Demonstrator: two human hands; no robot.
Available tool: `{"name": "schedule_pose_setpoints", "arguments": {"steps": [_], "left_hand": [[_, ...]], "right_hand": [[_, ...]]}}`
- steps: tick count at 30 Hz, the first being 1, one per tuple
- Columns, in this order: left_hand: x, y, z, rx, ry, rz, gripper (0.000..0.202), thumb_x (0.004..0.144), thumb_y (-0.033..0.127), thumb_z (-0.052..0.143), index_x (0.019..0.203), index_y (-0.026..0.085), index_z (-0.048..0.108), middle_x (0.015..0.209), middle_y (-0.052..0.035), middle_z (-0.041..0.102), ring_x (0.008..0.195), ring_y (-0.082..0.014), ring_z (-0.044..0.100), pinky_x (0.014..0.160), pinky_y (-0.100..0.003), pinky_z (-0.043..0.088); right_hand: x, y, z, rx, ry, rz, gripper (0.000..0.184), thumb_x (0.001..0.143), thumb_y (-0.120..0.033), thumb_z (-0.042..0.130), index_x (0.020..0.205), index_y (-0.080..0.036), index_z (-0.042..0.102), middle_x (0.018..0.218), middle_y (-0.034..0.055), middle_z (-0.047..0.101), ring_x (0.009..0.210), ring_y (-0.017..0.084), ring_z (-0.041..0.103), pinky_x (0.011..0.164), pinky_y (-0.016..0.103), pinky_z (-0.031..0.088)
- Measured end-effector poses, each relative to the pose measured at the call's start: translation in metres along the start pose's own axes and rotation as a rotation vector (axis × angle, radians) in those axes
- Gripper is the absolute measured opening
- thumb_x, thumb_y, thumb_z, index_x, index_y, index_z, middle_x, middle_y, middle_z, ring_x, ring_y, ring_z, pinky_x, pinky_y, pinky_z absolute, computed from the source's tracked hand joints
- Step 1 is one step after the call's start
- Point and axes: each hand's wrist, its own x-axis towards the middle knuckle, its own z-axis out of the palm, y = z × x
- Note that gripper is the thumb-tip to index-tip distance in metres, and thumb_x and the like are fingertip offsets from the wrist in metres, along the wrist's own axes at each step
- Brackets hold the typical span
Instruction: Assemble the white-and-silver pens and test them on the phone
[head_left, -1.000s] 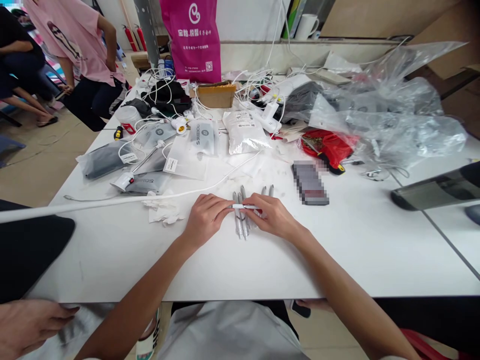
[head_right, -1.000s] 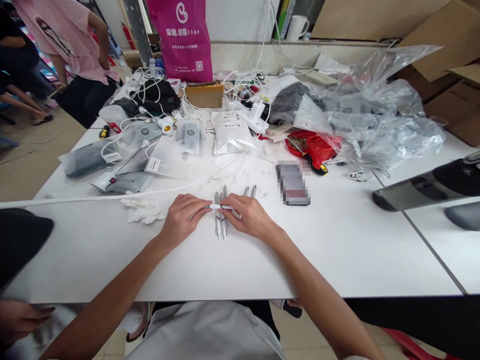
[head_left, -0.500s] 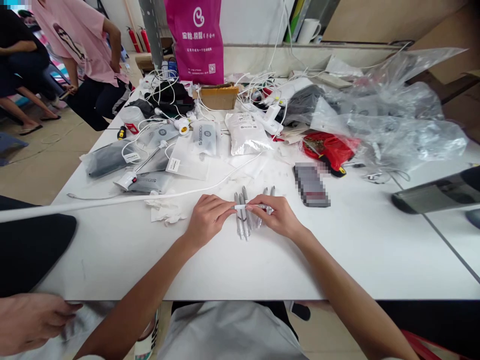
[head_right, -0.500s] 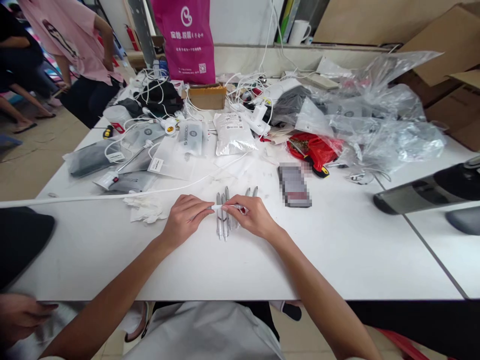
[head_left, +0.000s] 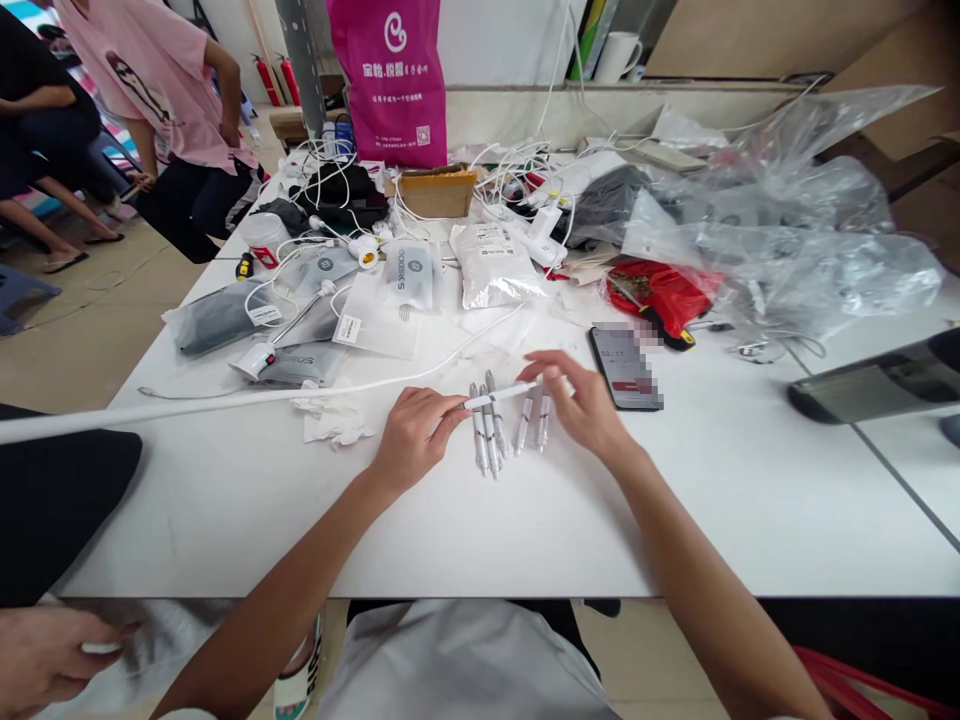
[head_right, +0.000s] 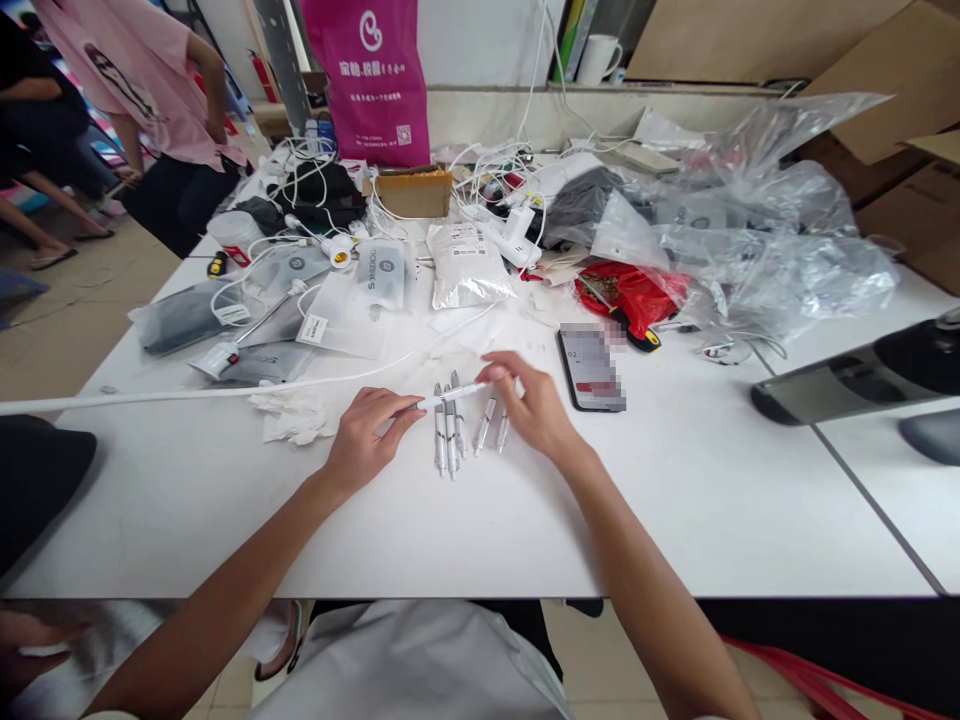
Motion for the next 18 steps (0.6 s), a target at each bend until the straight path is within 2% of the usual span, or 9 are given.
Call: {"name": "schedule_pose_setpoints", "arguments": {"steps": [2,4,7,9,13,15,18], "left_hand": [[0.001,0.006,-0.003,-0.142,-0.05,-0.167,0.018,0.111,0.036,0.061,0.11,0.022,0.073,0.098,-0.0046,0.084,0.086,-0.0199,0.075,0.09,-0.039,0.052],[0.002,0.013,-0.007,-0.326,-0.136,-0.351,0.025,0.112,0.043,0.056,0.113,0.023,0.07,0.105,-0.0069,0.085,0.095,-0.0225,0.077,0.091,-0.039,0.055],[0.006,0.02,-0.012,-0.576,-0.252,-0.501,0.033,0.112,0.05,0.053,0.111,0.021,0.069,0.109,-0.0098,0.084,0.099,-0.0233,0.077,0.095,-0.039,0.056],[0.007,0.021,-0.013,-0.665,-0.301,-0.543,0.036,0.111,0.051,0.054,0.109,0.019,0.071,0.105,-0.0105,0.084,0.097,-0.023,0.076,0.095,-0.039,0.056],[0.008,0.02,-0.011,-0.71,-0.344,-0.619,0.038,0.108,0.054,0.06,0.109,0.019,0.076,0.089,-0.0082,0.082,0.081,-0.0206,0.071,0.083,-0.037,0.056],[0.008,0.021,-0.009,-0.682,-0.364,-0.628,0.036,0.104,0.054,0.067,0.105,0.02,0.077,0.086,-0.0065,0.081,0.079,-0.0198,0.069,0.08,-0.035,0.055],[0.008,0.022,-0.007,-0.615,-0.378,-0.625,0.033,0.097,0.053,0.077,0.096,0.02,0.079,0.083,-0.0042,0.079,0.079,-0.0194,0.069,0.077,-0.033,0.053]], "right_hand": [[0.006,0.012,-0.013,-0.102,0.146,-0.003,0.049,0.107,-0.065,0.053,0.125,-0.023,0.07,0.113,0.0109,0.082,0.101,0.027,0.073,0.075,0.036,0.053],[0.009,0.021,-0.022,-0.154,0.238,0.004,0.045,0.107,-0.064,0.054,0.121,-0.024,0.07,0.114,0.0115,0.082,0.104,0.029,0.074,0.075,0.038,0.054],[0.009,0.023,-0.024,-0.107,0.268,0.013,0.045,0.108,-0.063,0.053,0.121,-0.024,0.07,0.108,0.0115,0.083,0.102,0.028,0.076,0.077,0.039,0.057],[0.006,0.017,-0.017,-0.007,0.186,0.011,0.044,0.107,-0.063,0.056,0.121,-0.023,0.07,0.105,0.0108,0.083,0.1,0.027,0.077,0.083,0.04,0.06],[-0.004,-0.002,0.008,0.359,-0.087,-0.048,0.045,0.103,-0.063,0.065,0.125,-0.025,0.073,0.11,0.0096,0.083,0.098,0.025,0.079,0.09,0.043,0.063],[-0.01,-0.011,0.021,0.481,-0.135,-0.029,0.041,0.098,-0.061,0.073,0.117,-0.025,0.075,0.11,0.0092,0.083,0.098,0.025,0.079,0.09,0.043,0.064],[-0.015,-0.019,0.033,0.539,-0.152,0.053,0.034,0.102,-0.057,0.069,0.102,-0.023,0.074,0.109,0.0093,0.082,0.1,0.025,0.077,0.093,0.043,0.064]]}}
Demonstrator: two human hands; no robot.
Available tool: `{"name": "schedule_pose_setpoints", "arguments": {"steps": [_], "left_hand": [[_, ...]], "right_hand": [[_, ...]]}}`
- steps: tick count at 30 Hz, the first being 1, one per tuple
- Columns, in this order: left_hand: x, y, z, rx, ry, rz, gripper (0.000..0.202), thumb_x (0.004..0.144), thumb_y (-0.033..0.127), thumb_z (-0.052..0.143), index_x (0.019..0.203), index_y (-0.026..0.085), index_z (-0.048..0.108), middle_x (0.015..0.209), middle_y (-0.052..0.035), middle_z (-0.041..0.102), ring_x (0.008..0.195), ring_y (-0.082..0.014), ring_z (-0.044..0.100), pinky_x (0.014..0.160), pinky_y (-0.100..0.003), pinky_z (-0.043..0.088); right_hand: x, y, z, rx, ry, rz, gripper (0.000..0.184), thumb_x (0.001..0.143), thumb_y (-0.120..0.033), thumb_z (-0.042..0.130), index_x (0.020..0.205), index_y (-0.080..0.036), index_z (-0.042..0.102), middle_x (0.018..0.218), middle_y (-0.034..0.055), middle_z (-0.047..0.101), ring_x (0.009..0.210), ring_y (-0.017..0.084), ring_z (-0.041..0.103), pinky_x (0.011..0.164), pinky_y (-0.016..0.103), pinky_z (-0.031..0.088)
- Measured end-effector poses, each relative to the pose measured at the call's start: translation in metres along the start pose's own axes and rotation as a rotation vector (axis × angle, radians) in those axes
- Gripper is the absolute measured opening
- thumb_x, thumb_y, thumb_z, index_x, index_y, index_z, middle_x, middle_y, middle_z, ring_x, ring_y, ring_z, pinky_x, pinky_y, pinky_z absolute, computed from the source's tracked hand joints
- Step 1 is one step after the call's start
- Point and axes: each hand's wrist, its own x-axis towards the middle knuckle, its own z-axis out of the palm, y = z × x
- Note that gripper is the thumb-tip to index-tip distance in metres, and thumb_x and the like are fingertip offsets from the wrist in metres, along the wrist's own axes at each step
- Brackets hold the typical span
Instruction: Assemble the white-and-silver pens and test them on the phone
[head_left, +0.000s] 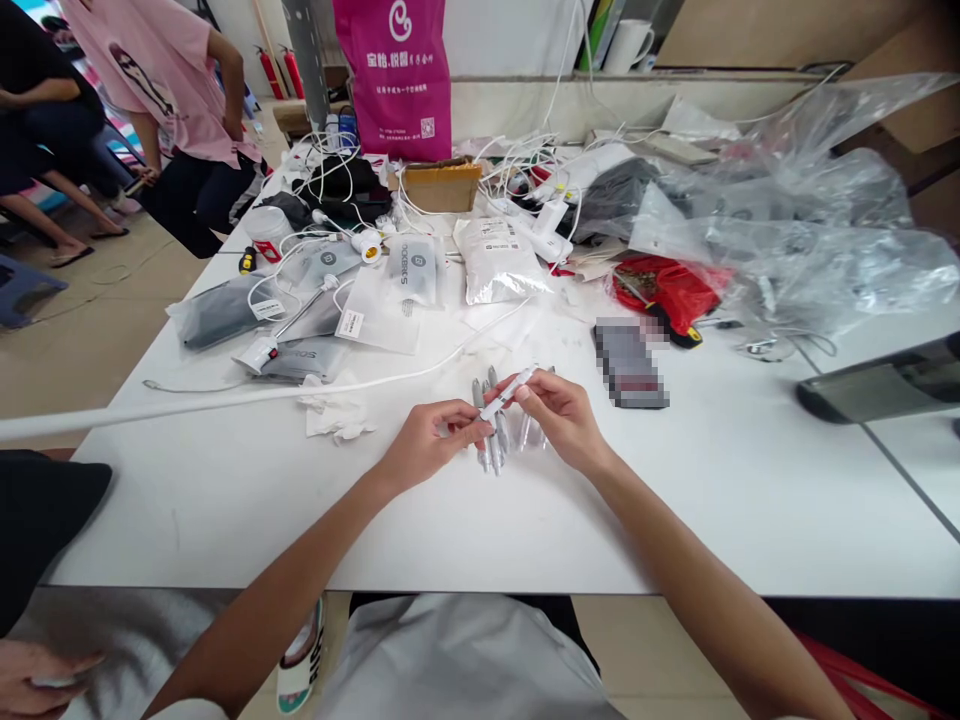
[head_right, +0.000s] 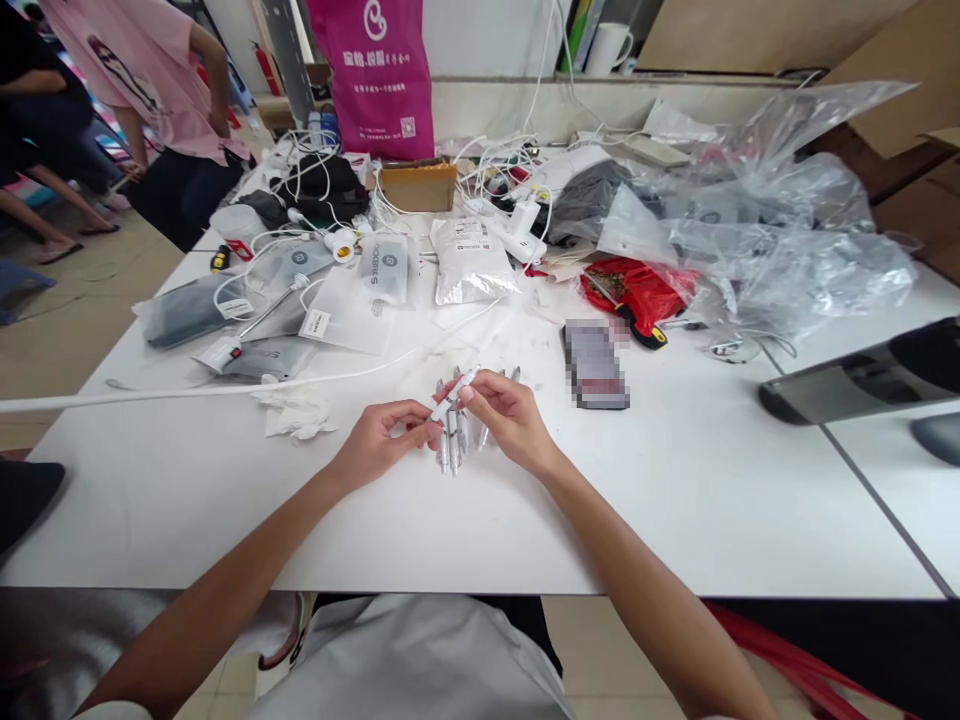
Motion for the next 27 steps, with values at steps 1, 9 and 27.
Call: {"name": "schedule_pose_setpoints", "arguments": {"steps": [1,9,27], "left_hand": [[0.0,0.0,0.001,0.028,0.025,0.006,0.033,0.095,0.054,0.079,0.094,0.02,0.079,0.083,-0.0034,0.078,0.079,-0.0192,0.069,0.076,-0.033,0.052],[0.003,-0.007,-0.002,0.138,0.238,0.113,0.026,0.096,0.048,0.08,0.106,0.024,0.08,0.099,-0.0033,0.079,0.091,-0.0193,0.069,0.089,-0.034,0.052],[0.005,-0.009,-0.005,0.188,0.25,0.141,0.027,0.103,0.048,0.07,0.104,0.023,0.079,0.1,-0.0041,0.081,0.094,-0.0209,0.071,0.09,-0.035,0.055]], "right_hand": [[0.0,0.0,0.002,0.02,0.008,0.016,0.034,0.103,-0.057,0.068,0.1,-0.023,0.072,0.108,0.0094,0.081,0.1,0.025,0.077,0.095,0.043,0.063],[0.018,-0.011,-0.03,0.334,0.333,0.051,0.03,0.104,-0.059,0.056,0.101,-0.03,0.052,0.084,0.0012,0.057,0.079,0.022,0.063,0.08,0.042,0.058],[0.015,-0.019,-0.07,0.455,0.326,-0.096,0.055,0.102,-0.067,0.044,0.07,-0.027,0.026,0.073,-0.0035,0.01,0.066,0.021,0.006,0.061,0.039,0.027]]}}
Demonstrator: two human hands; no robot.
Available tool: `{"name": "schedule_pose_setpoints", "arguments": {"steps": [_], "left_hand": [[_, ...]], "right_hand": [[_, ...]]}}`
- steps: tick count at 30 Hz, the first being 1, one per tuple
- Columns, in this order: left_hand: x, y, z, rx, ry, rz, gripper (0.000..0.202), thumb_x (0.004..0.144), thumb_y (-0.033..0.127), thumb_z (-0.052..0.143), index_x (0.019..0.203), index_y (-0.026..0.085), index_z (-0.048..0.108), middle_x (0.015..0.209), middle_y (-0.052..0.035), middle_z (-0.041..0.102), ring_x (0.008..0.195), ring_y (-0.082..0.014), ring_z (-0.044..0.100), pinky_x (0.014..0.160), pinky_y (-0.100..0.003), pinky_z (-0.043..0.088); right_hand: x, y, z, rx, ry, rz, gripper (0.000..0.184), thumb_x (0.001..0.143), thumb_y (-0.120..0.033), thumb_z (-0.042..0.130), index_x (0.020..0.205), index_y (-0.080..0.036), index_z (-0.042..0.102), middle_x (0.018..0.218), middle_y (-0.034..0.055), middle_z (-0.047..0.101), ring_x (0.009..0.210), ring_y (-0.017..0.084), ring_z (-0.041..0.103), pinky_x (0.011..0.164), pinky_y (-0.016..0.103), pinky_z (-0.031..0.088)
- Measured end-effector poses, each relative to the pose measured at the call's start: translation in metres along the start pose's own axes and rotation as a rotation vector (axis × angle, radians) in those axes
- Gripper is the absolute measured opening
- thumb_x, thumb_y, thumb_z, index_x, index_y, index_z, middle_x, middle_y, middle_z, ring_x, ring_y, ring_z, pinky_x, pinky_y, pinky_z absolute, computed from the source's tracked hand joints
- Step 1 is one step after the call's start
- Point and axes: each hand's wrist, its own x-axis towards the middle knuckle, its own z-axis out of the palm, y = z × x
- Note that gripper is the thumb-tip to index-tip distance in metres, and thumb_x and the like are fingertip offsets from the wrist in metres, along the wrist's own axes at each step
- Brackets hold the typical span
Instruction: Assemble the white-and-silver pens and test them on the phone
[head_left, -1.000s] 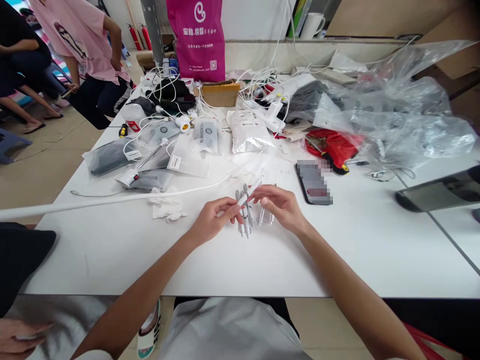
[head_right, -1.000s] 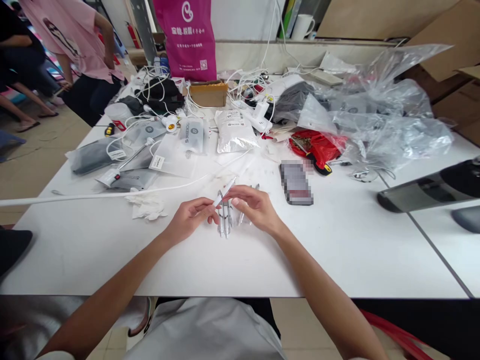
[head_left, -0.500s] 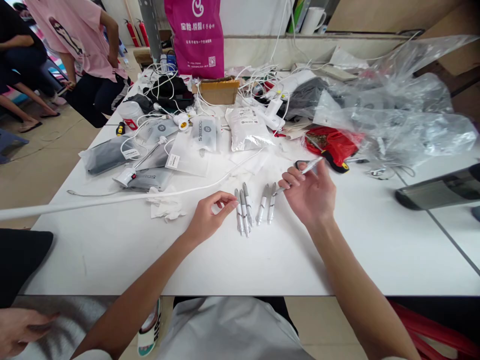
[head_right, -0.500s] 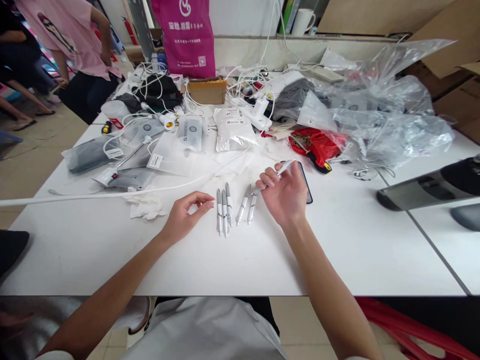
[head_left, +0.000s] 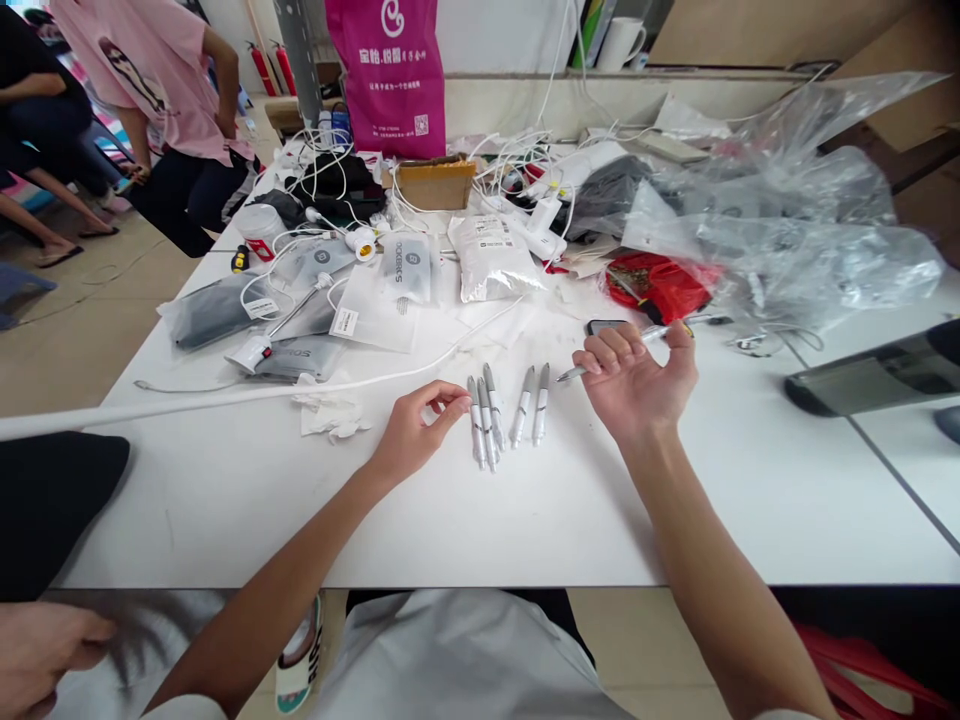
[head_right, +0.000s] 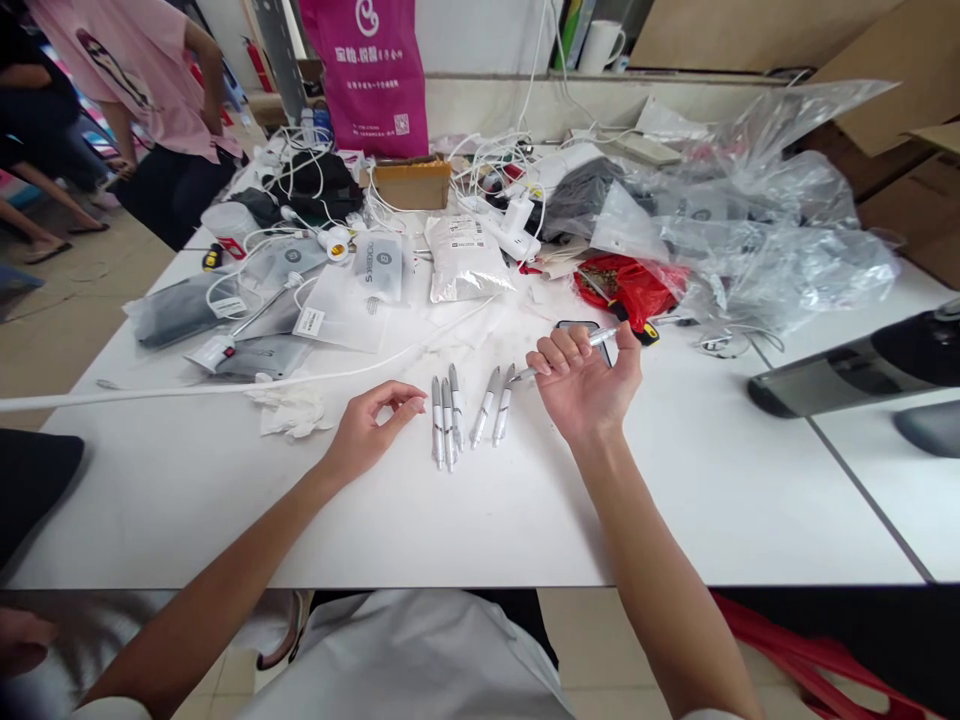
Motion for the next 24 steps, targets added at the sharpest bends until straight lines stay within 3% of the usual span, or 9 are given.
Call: {"name": "schedule_pose_setpoints", "arguments": {"steps": [3,6,11,13,16,18,20,22,24], "left_hand": [[-0.001,-0.003,0.001,0.066,-0.019,0.059,0.023,0.105,0.044,0.068,0.106,0.023,0.078,0.101,-0.004,0.08,0.093,-0.0202,0.07,0.089,-0.035,0.055],[-0.003,-0.008,0.004,0.174,-0.084,0.212,0.018,0.107,0.037,0.065,0.114,0.024,0.075,0.105,-0.0057,0.077,0.097,-0.0211,0.07,0.092,-0.037,0.055],[-0.006,-0.016,0.01,0.477,-0.223,0.467,0.022,0.109,0.033,0.064,0.126,0.022,0.073,0.12,-0.012,0.07,0.107,-0.0257,0.067,0.098,-0.044,0.053],[-0.007,-0.018,0.011,0.537,-0.236,0.479,0.021,0.109,0.034,0.062,0.123,0.02,0.073,0.12,-0.0126,0.067,0.104,-0.0252,0.066,0.097,-0.044,0.052],[-0.008,-0.019,0.012,0.556,-0.198,0.451,0.02,0.111,0.035,0.06,0.115,0.019,0.071,0.117,-0.0112,0.066,0.098,-0.023,0.064,0.095,-0.043,0.052],[-0.007,-0.021,0.011,0.57,-0.164,0.428,0.02,0.11,0.036,0.06,0.109,0.019,0.07,0.113,-0.0097,0.065,0.094,-0.0223,0.063,0.093,-0.043,0.052],[-0.006,-0.022,0.011,0.586,-0.137,0.402,0.019,0.109,0.037,0.062,0.104,0.019,0.068,0.11,-0.0083,0.064,0.093,-0.0223,0.063,0.091,-0.042,0.051],[-0.006,-0.023,0.011,0.6,-0.119,0.373,0.017,0.109,0.034,0.063,0.1,0.019,0.065,0.107,-0.0072,0.065,0.093,-0.0224,0.064,0.089,-0.041,0.051],[-0.005,-0.023,0.011,0.616,-0.103,0.342,0.011,0.107,0.028,0.063,0.1,0.02,0.062,0.105,-0.0063,0.066,0.093,-0.0226,0.065,0.088,-0.041,0.051]], "right_hand": [[-0.001,0.001,-0.003,-0.085,-0.026,-0.033,0.057,0.101,-0.069,0.046,0.07,-0.027,0.026,0.071,-0.0033,0.012,0.064,0.021,0.009,0.06,0.04,0.03],[-0.002,0.001,-0.002,-0.166,-0.037,-0.061,0.058,0.101,-0.074,0.043,0.069,-0.027,0.029,0.069,-0.0028,0.016,0.063,0.021,0.015,0.06,0.041,0.037],[0.005,0.006,0.001,-0.166,0.0,-0.07,0.054,0.105,-0.072,0.043,0.076,-0.027,0.045,0.076,0.0026,0.041,0.075,0.024,0.048,0.079,0.045,0.051],[0.009,0.006,0.0,-0.228,0.071,-0.147,0.048,0.107,-0.068,0.045,0.082,-0.028,0.052,0.086,0.0046,0.05,0.085,0.024,0.058,0.079,0.041,0.052],[0.005,0.0,-0.006,-0.499,0.113,-0.292,0.038,0.108,-0.065,0.047,0.1,-0.031,0.062,0.1,0.0052,0.06,0.082,0.021,0.062,0.07,0.037,0.051],[-0.006,-0.006,-0.01,-0.757,0.055,-0.304,0.035,0.109,-0.061,0.05,0.116,-0.031,0.067,0.11,0.0077,0.066,0.084,0.022,0.066,0.072,0.04,0.054],[-0.022,-0.007,-0.016,-1.014,-0.07,-0.302,0.031,0.11,-0.052,0.055,0.12,-0.028,0.071,0.123,0.012,0.068,0.108,0.028,0.07,0.089,0.046,0.059],[-0.042,0.0,-0.022,-1.23,-0.177,-0.342,0.028,0.109,-0.046,0.059,0.125,-0.026,0.071,0.132,0.0151,0.068,0.125,0.033,0.067,0.107,0.054,0.056],[-0.061,0.012,-0.029,-1.346,-0.229,-0.339,0.035,0.11,-0.043,0.057,0.137,-0.024,0.067,0.139,0.0187,0.064,0.127,0.033,0.068,0.107,0.054,0.058]]}}
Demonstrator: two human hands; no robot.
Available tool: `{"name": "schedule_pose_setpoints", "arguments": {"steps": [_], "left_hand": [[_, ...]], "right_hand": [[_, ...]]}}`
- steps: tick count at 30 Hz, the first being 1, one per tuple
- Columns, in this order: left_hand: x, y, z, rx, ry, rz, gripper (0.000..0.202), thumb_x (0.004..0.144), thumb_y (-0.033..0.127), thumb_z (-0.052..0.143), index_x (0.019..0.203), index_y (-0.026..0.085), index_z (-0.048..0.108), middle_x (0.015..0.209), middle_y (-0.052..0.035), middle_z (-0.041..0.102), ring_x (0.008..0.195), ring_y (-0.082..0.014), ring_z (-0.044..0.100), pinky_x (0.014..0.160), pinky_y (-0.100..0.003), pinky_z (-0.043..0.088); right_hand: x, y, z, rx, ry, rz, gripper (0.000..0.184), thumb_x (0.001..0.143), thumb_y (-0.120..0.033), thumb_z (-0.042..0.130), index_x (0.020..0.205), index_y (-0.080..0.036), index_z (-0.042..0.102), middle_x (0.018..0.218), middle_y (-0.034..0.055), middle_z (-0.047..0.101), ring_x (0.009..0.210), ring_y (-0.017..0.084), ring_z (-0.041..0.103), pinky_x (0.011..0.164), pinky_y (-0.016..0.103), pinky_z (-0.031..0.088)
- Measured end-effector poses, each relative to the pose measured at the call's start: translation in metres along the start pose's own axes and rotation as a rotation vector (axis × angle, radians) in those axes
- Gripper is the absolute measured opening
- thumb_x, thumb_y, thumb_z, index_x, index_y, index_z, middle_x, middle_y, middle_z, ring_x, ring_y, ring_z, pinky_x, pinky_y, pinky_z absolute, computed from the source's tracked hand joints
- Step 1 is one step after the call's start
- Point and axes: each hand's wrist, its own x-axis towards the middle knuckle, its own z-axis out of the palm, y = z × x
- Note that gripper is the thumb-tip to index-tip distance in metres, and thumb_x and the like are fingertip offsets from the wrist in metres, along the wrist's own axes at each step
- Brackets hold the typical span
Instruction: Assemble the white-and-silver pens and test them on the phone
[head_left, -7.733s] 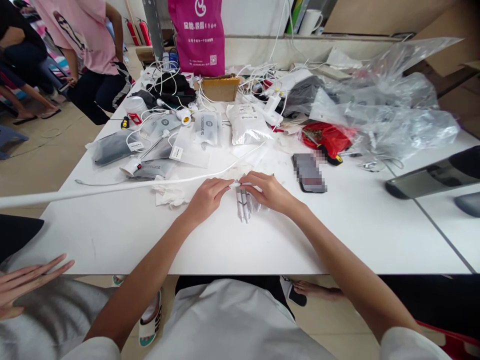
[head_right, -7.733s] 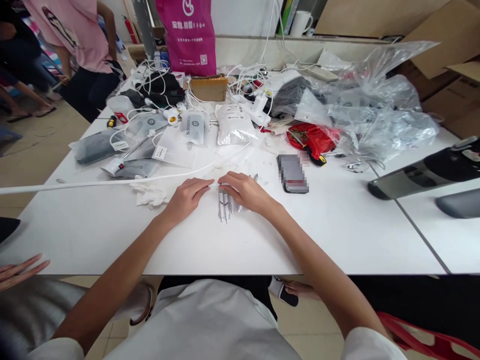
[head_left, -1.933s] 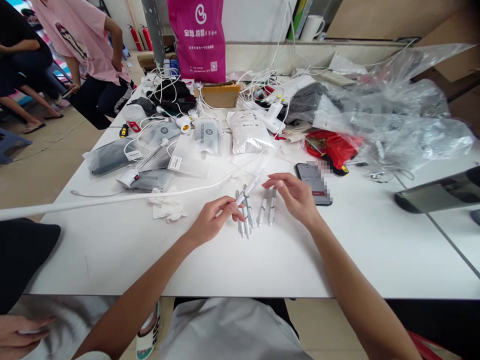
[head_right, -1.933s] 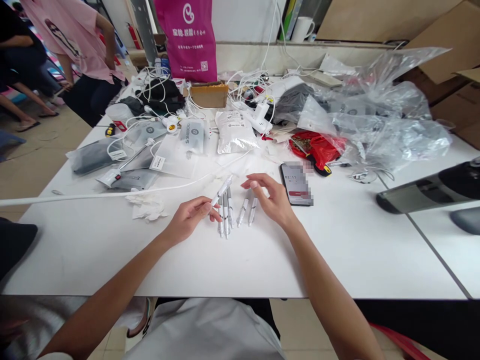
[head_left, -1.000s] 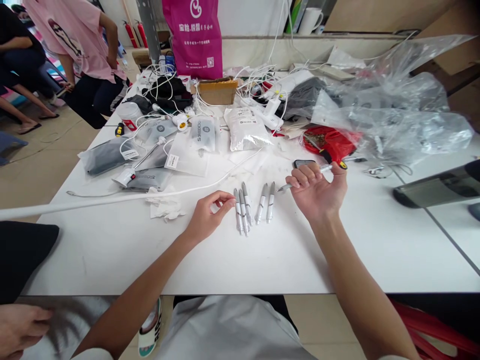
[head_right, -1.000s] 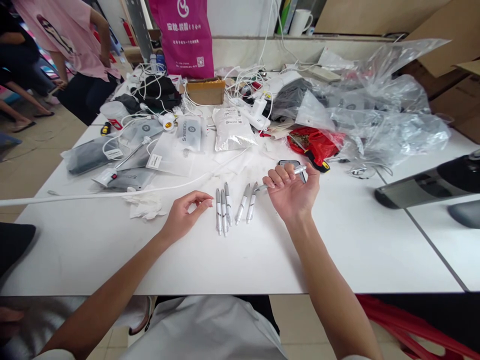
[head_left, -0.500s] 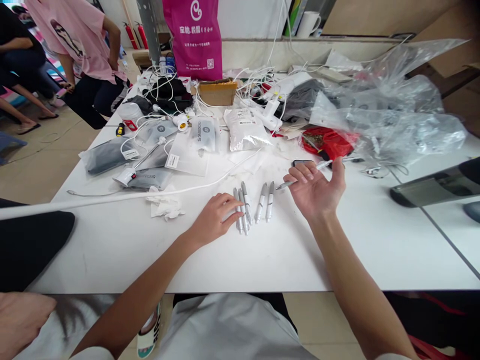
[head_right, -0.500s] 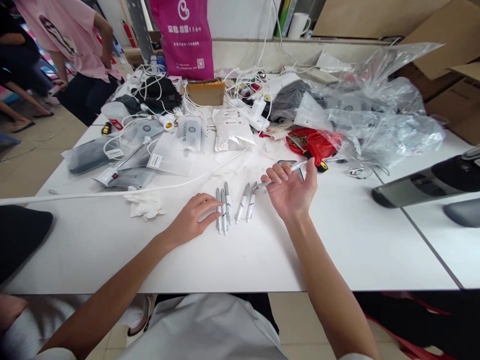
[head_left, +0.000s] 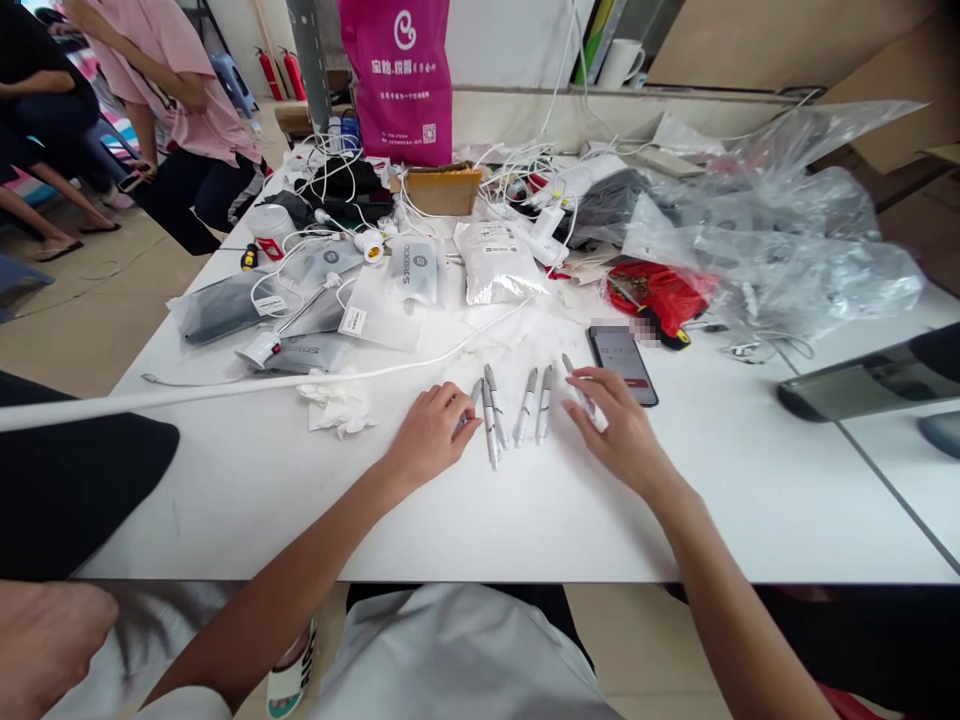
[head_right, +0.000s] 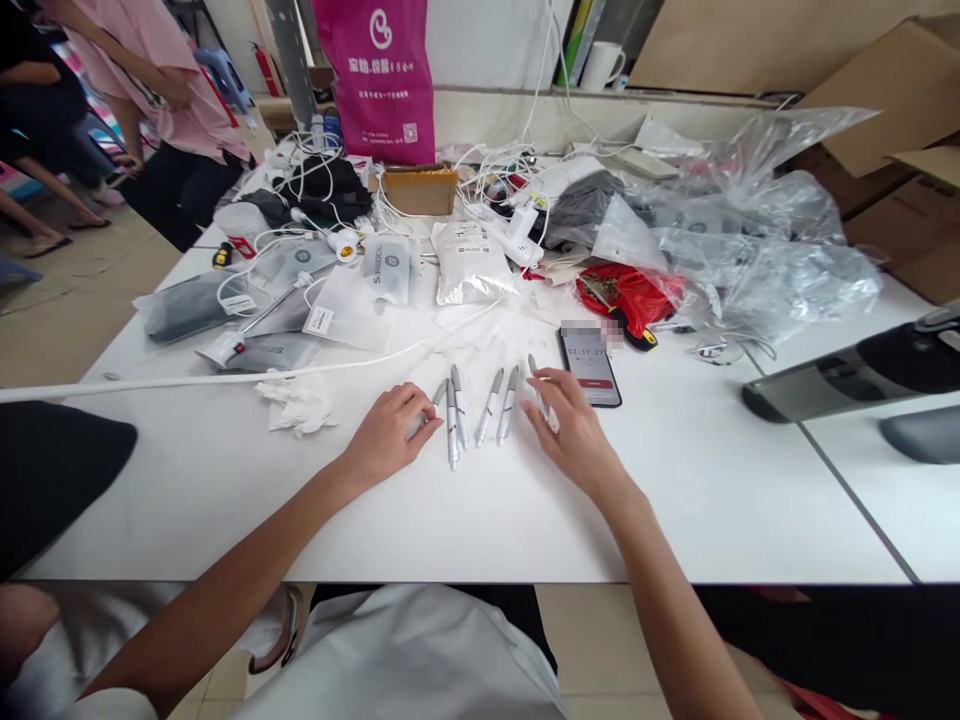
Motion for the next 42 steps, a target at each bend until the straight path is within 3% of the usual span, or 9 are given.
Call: {"name": "schedule_pose_setpoints", "arguments": {"steps": [2,5,14,20,25,31,36,39,42], "left_hand": [[0.0,0.0,0.0,0.023,-0.001,-0.034,0.004,0.104,0.022,0.063,0.103,0.021,0.059,0.101,-0.0046,0.068,0.091,-0.0223,0.066,0.086,-0.04,0.05],[0.001,0.001,0.0,0.061,-0.001,-0.083,0.011,0.099,0.016,0.063,0.108,0.021,0.059,0.091,-0.0014,0.068,0.084,-0.021,0.066,0.084,-0.038,0.051],[0.004,0.003,-0.008,-0.009,0.012,-0.278,0.02,0.089,0.016,0.071,0.108,0.022,0.068,0.083,0.0009,0.071,0.075,-0.019,0.063,0.075,-0.033,0.05],[0.009,0.004,-0.018,-0.618,0.078,-0.447,0.03,0.093,0.037,0.074,0.118,0.02,0.076,0.095,-0.0035,0.076,0.081,-0.0174,0.067,0.078,-0.032,0.053],[0.014,0.009,-0.029,-1.029,0.11,-0.513,0.031,0.091,0.044,0.079,0.108,0.018,0.079,0.102,-0.0067,0.078,0.09,-0.0188,0.071,0.081,-0.031,0.054],[0.015,0.015,-0.031,-1.112,0.059,-0.514,0.028,0.089,0.042,0.083,0.102,0.018,0.077,0.097,-0.0064,0.077,0.092,-0.0195,0.072,0.078,-0.03,0.052],[0.013,0.018,-0.028,-1.133,0.024,-0.466,0.028,0.087,0.04,0.087,0.101,0.017,0.077,0.102,-0.0085,0.079,0.101,-0.0232,0.074,0.096,-0.038,0.056],[0.012,0.018,-0.027,-1.118,0.028,-0.441,0.03,0.087,0.04,0.087,0.104,0.017,0.078,0.106,-0.0091,0.079,0.105,-0.0246,0.074,0.101,-0.041,0.055],[0.012,0.014,-0.025,-1.066,0.092,-0.438,0.031,0.087,0.039,0.088,0.108,0.019,0.075,0.11,-0.0087,0.079,0.106,-0.0238,0.073,0.099,-0.039,0.056]], "right_hand": [[-0.017,0.0,0.011,-0.057,-0.08,0.021,0.044,0.11,-0.043,0.055,0.149,-0.024,0.059,0.147,0.0204,0.06,0.121,0.032,0.071,0.1,0.05,0.063],[-0.029,-0.003,0.021,-0.144,-0.151,0.02,0.056,0.109,-0.048,0.057,0.159,-0.024,0.05,0.157,0.0208,0.053,0.126,0.035,0.07,0.104,0.053,0.064],[-0.009,-0.015,0.028,-0.326,-0.238,-0.145,0.065,0.106,-0.055,0.06,0.163,-0.023,0.052,0.166,0.0225,0.046,0.144,0.042,0.059,0.116,0.061,0.057],[-0.004,-0.012,0.03,-0.293,-0.293,-0.221,0.061,0.108,-0.049,0.059,0.162,-0.022,0.051,0.174,0.0201,0.039,0.156,0.041,0.049,0.122,0.06,0.053],[-0.005,-0.008,0.024,-0.24,-0.327,-0.259,0.06,0.108,-0.045,0.059,0.163,-0.022,0.049,0.176,0.0188,0.037,0.158,0.041,0.047,0.123,0.06,0.052],[0.002,-0.019,0.024,-0.158,-0.242,-0.201,0.054,0.108,-0.046,0.059,0.156,-0.022,0.052,0.164,0.0215,0.052,0.151,0.042,0.054,0.119,0.064,0.053],[0.024,-0.058,0.031,0.118,-0.239,-0.128,0.052,0.107,-0.048,0.063,0.153,-0.026,0.05,0.14,0.015,0.07,0.127,0.033,0.071,0.106,0.051,0.061],[0.042,-0.068,0.038,0.165,-0.29,-0.231,0.039,0.112,-0.04,0.054,0.149,-0.026,0.054,0.123,0.0118,0.076,0.108,0.028,0.075,0.09,0.043,0.064],[0.054,-0.06,0.044,0.095,-0.258,-0.362,0.033,0.115,-0.03,0.047,0.144,-0.024,0.06,0.115,0.0121,0.076,0.097,0.026,0.075,0.082,0.04,0.061]]}}
